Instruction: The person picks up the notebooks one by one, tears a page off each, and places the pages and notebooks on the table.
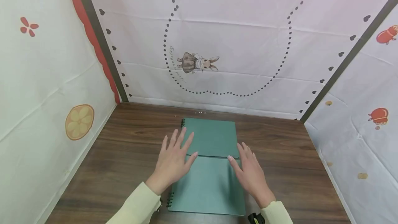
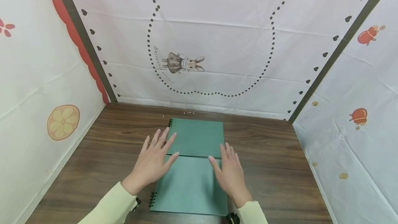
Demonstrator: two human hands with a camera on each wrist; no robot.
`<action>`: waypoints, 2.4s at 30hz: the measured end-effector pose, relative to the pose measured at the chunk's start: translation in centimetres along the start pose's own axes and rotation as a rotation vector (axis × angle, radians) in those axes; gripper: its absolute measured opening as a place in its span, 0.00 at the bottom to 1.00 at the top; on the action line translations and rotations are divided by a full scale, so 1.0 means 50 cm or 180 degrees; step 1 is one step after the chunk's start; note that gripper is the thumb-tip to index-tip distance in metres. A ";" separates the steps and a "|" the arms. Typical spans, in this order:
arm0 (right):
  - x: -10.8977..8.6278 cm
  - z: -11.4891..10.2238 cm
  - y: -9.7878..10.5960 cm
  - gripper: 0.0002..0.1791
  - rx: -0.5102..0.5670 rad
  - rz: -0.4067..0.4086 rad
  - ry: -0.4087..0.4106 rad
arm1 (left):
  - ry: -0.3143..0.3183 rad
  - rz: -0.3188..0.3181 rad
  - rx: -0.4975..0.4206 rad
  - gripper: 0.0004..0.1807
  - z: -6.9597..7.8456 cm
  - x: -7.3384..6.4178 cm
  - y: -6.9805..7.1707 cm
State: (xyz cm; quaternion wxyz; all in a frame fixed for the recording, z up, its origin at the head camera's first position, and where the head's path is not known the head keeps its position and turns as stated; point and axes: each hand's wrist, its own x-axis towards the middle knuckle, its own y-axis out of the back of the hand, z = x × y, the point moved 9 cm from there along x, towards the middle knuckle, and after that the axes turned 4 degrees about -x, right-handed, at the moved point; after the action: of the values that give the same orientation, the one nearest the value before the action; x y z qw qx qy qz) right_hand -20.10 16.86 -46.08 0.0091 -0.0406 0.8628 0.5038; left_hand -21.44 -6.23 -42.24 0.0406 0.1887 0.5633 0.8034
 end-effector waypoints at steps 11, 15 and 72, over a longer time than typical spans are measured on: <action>-0.014 0.068 -0.055 0.39 0.0464 -0.0067 -0.0451 | -0.0060 -0.0088 -0.0099 0.34 0.015 -0.013 -0.042; -0.015 0.084 -0.073 0.38 0.0568 -0.0098 -0.0507 | -0.0072 -0.0124 -0.0123 0.34 0.019 -0.020 -0.059; -0.034 0.156 -0.153 0.36 0.1227 -0.0131 -0.0961 | -0.0571 -0.1152 -0.0427 0.41 0.068 -0.147 -0.287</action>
State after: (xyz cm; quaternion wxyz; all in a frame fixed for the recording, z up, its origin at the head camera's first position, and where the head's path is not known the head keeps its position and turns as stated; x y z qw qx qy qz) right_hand -17.99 20.00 -56.46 0.1558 0.0200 0.9308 0.3300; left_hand -15.57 -0.06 -56.34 0.2466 0.1521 0.5274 0.7987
